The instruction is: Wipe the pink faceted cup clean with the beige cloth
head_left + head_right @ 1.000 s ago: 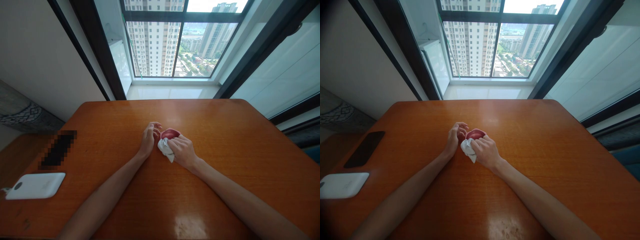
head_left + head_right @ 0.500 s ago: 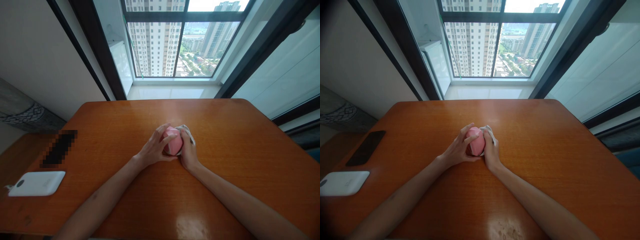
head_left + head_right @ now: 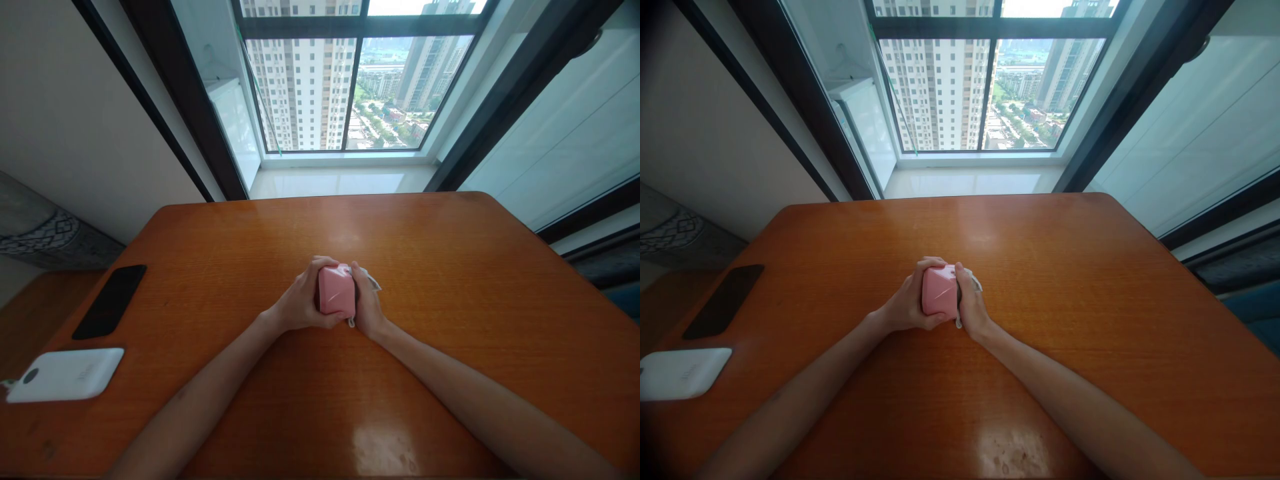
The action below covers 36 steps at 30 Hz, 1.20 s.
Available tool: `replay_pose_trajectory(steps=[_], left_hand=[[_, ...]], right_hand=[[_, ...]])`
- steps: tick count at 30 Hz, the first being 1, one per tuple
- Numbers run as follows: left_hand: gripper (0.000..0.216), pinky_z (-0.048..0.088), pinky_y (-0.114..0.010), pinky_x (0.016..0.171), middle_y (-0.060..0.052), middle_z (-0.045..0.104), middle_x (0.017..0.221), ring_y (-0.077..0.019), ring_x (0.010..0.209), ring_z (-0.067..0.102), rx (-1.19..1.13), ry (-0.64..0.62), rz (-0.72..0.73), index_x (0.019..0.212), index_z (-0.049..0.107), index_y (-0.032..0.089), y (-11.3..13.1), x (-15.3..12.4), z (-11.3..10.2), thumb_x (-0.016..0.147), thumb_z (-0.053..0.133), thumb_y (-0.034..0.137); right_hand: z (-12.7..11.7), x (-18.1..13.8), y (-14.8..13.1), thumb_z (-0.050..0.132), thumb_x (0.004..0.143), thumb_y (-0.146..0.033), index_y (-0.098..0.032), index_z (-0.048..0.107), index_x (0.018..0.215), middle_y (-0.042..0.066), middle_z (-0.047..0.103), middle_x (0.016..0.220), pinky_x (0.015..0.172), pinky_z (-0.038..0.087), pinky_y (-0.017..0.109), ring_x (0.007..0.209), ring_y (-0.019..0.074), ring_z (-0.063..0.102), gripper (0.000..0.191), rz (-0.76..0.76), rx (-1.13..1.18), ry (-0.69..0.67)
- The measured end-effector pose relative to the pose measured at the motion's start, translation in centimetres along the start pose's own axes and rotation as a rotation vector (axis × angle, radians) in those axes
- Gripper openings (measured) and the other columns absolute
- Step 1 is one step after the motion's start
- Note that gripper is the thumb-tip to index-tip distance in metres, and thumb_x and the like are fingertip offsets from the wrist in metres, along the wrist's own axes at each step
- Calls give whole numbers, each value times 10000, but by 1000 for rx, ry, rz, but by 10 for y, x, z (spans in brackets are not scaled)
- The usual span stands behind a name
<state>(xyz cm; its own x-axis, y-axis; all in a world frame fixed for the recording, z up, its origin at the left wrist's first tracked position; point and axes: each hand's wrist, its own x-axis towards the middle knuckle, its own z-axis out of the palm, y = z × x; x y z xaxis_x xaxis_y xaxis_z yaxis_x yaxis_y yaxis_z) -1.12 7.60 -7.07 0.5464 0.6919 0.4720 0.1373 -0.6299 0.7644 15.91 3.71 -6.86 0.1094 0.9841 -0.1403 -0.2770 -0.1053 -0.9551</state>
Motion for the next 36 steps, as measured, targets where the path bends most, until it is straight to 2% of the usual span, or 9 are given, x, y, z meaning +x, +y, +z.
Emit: replay_pose_trajectory(steps=[4, 11, 13, 16, 18, 20, 24, 27, 36], left_hand=[[863, 580, -375, 861, -89, 621, 1305, -243, 1005, 667, -67, -50, -143, 1431, 431, 292, 4, -2, -2, 754, 888, 569], [925, 588, -454, 982, -126, 615, 1363, -298, 1118, 684, -56, -100, -135, 1493, 404, 280, 5, -4, -5, 781, 883, 626], [1098, 574, -516, 1064, -171, 549, 1487, -352, 1254, 659, 6, -90, -21, 1577, 332, 292, 1, -4, -6, 731, 925, 664], [1320, 448, -633, 1229, -242, 356, 1678, -451, 1518, 470, 196, -89, 270, 1654, 250, 305, -7, -3, -9, 630, 977, 711], [1312, 344, -698, 1287, -251, 291, 1721, -474, 1586, 377, 348, -100, 423, 1651, 264, 319, -12, -2, -11, 624, 968, 734], [1239, 294, -719, 1308, -243, 321, 1710, -459, 1584, 391, 444, -97, 472, 1634, 283, 329, -15, -1, -11, 667, 941, 737], [1071, 435, -648, 1254, -241, 442, 1614, -411, 1502, 500, 469, -60, 423, 1590, 339, 285, -12, -1, -9, 767, 894, 687], [1052, 550, -592, 1150, -240, 454, 1583, -404, 1458, 536, 419, -51, 400, 1578, 344, 275, -8, -1, -7, 768, 905, 645], [1070, 570, -543, 1107, -179, 498, 1498, -384, 1358, 590, 249, -49, 274, 1547, 387, 300, 1, 2, -5, 688, 950, 602]], right_hand=[[1, -1, -3, 616, 882, -835, -217, 591, 695, -25, 548, 593, 467, 393, 261, 525, 127, 463, 646, -59, -56, 23], [3, -9, -10, 542, 864, -913, -231, 559, 640, -31, 484, 482, 387, 306, 266, 439, 128, 409, 718, -24, -130, -11], [2, -8, -8, 567, 875, -882, -225, 570, 636, -27, 510, 496, 391, 303, 265, 437, 123, 410, 699, -14, -99, 2], [-1, -2, -2, 616, 876, -841, -214, 602, 649, -18, 566, 543, 437, 352, 264, 474, 124, 457, 667, 3, -30, -6], [-3, 2, 2, 611, 872, -849, -212, 610, 655, -13, 577, 553, 461, 374, 268, 494, 131, 478, 673, 25, 4, -23], [-4, 4, 4, 607, 865, -861, -211, 605, 654, -7, 585, 560, 472, 379, 270, 507, 136, 485, 684, 41, 26, -36], [-2, 5, 2, 647, 866, -827, -202, 619, 690, 5, 639, 630, 539, 427, 259, 587, 140, 520, 650, 7, 65, -23], [0, 3, -1, 646, 863, -826, -213, 594, 688, 2, 624, 631, 539, 425, 263, 595, 144, 508, 640, 5, 69, -28], [0, -2, -3, 638, 874, -813, -220, 567, 689, -10, 562, 630, 536, 384, 265, 594, 139, 454, 625, -43, 26, -24]])
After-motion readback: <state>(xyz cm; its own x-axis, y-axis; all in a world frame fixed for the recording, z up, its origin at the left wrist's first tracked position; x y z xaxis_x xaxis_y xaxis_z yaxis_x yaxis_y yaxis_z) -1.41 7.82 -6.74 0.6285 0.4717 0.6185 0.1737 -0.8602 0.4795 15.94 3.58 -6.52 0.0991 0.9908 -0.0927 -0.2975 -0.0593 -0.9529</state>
